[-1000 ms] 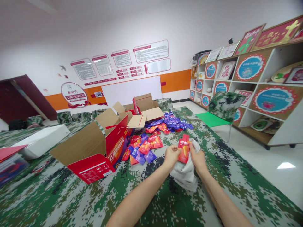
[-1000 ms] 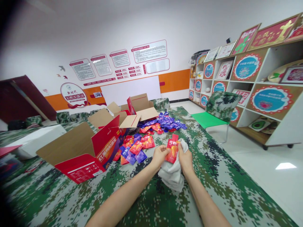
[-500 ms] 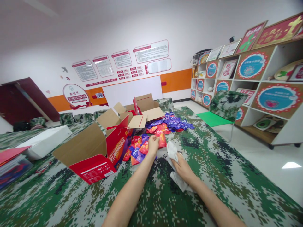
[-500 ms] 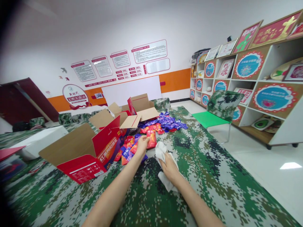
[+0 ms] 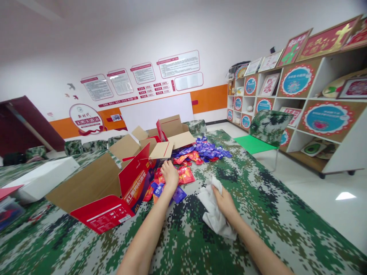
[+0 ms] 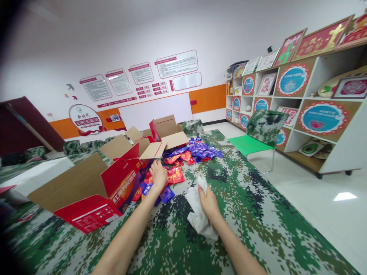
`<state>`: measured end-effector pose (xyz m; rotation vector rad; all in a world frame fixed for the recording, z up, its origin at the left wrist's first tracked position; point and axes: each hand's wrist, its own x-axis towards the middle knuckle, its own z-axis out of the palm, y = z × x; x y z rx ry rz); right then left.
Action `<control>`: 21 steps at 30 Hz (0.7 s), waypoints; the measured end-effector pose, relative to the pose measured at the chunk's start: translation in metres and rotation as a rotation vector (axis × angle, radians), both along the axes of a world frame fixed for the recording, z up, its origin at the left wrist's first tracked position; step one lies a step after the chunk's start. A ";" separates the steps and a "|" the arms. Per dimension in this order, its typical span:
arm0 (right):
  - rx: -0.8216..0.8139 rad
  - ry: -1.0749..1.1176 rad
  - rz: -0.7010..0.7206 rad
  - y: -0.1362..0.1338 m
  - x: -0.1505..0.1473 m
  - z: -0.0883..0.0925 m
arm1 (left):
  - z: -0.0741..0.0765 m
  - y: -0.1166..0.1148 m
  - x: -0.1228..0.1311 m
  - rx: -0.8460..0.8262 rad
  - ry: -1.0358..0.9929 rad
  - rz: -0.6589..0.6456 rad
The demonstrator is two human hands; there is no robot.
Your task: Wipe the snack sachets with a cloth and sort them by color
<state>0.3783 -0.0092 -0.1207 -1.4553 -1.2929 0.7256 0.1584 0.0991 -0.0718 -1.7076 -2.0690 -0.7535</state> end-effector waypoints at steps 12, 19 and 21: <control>-0.014 0.103 -0.026 0.004 0.005 0.001 | -0.002 0.088 0.034 -0.288 0.126 -0.102; -0.011 0.297 -0.055 0.003 0.006 0.004 | 0.014 0.044 0.046 -0.161 0.063 -0.212; -0.050 0.502 -0.065 0.003 0.005 0.011 | 0.014 0.017 0.058 -0.087 -0.037 -0.321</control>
